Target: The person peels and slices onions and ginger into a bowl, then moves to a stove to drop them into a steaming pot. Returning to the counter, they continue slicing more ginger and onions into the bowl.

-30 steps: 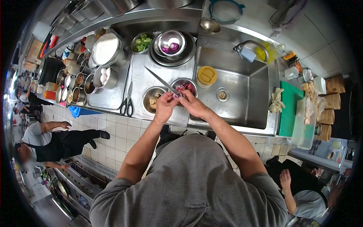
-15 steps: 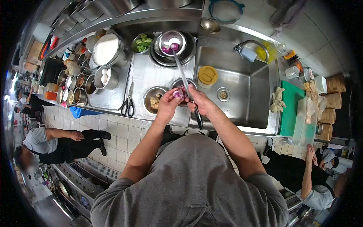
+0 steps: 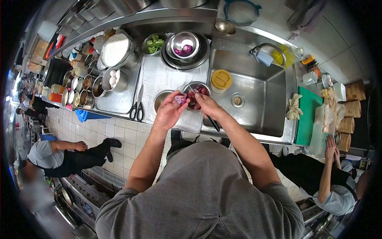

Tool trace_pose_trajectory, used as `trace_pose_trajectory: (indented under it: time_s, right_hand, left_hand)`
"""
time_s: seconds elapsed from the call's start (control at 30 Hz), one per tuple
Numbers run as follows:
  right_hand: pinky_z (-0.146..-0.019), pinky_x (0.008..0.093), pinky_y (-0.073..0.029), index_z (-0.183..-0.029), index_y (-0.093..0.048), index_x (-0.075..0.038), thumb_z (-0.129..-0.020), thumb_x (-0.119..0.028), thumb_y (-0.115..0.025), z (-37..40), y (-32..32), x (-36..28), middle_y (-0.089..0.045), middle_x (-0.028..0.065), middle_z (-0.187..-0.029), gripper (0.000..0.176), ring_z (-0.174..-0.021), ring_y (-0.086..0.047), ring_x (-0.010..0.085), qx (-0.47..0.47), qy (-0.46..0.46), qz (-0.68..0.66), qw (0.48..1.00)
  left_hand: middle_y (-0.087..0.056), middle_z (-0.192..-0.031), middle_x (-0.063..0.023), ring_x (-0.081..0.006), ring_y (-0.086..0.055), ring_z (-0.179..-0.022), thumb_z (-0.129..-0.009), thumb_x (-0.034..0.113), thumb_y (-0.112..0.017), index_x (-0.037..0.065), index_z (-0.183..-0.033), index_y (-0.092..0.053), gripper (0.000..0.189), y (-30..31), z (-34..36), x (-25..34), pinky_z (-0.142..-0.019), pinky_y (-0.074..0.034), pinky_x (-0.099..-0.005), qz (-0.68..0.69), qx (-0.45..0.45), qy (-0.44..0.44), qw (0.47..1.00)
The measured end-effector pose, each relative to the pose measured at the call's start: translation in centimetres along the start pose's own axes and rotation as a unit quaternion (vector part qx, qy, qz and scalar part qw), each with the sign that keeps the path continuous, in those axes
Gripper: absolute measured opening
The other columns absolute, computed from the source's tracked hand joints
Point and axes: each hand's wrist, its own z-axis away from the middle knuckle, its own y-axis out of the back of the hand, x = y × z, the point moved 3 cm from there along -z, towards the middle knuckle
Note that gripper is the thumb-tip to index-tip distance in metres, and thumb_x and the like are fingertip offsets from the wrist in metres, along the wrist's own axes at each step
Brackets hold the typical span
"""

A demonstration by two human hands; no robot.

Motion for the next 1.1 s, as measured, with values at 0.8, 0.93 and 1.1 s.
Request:
trace_pose_trajectory:
  time_s: [0.8, 0.93, 1.1]
  right_hand:
    - [-0.106, 0.0498, -0.048, -0.161, -0.032, -0.020, -0.101, -0.043, -0.058, 7.4, -2.5, -6.4, -0.054, 0.0222, -0.148, 0.069, -0.132, -0.056, 0.0398, 0.044, 0.225, 0.366, 0.902]
    - [-0.103, 0.0505, -0.050, -0.156, -0.041, -0.023, -0.103, -0.043, -0.056, 7.8, -2.5, -6.2, -0.058, 0.0214, -0.143, 0.059, -0.128, -0.059, 0.0395, 0.061, 0.199, 0.371, 0.905]
    - [-0.079, 0.0430, -0.057, -0.136, -0.054, -0.013, -0.108, -0.047, -0.048, 2.6, -3.0, -2.0, -0.068, 0.0126, -0.114, 0.045, -0.095, -0.071, 0.0290, 0.117, 0.381, 0.149, 0.905]
  left_hand:
    - [-0.068, -0.124, -0.0130, -0.0235, -0.067, -0.114, -0.095, 0.004, -0.069, -0.001, -0.134, -0.056, 0.041, 1.2, -0.4, -0.9, -0.099, -0.055, -0.0394, -0.083, 0.020, -0.068, 0.994]
    - [-0.069, -0.122, -0.0130, -0.0233, -0.068, -0.110, -0.098, 0.003, -0.065, 0.000, -0.130, -0.061, 0.032, 0.6, -0.2, -1.0, -0.097, -0.056, -0.0400, -0.093, 0.017, -0.022, 0.995]
    - [-0.069, -0.122, -0.0143, -0.0246, -0.069, -0.111, -0.099, 0.003, -0.063, -0.002, -0.129, -0.062, 0.030, 1.6, -0.7, -1.7, -0.101, -0.056, -0.0403, -0.065, 0.013, -0.008, 0.998]
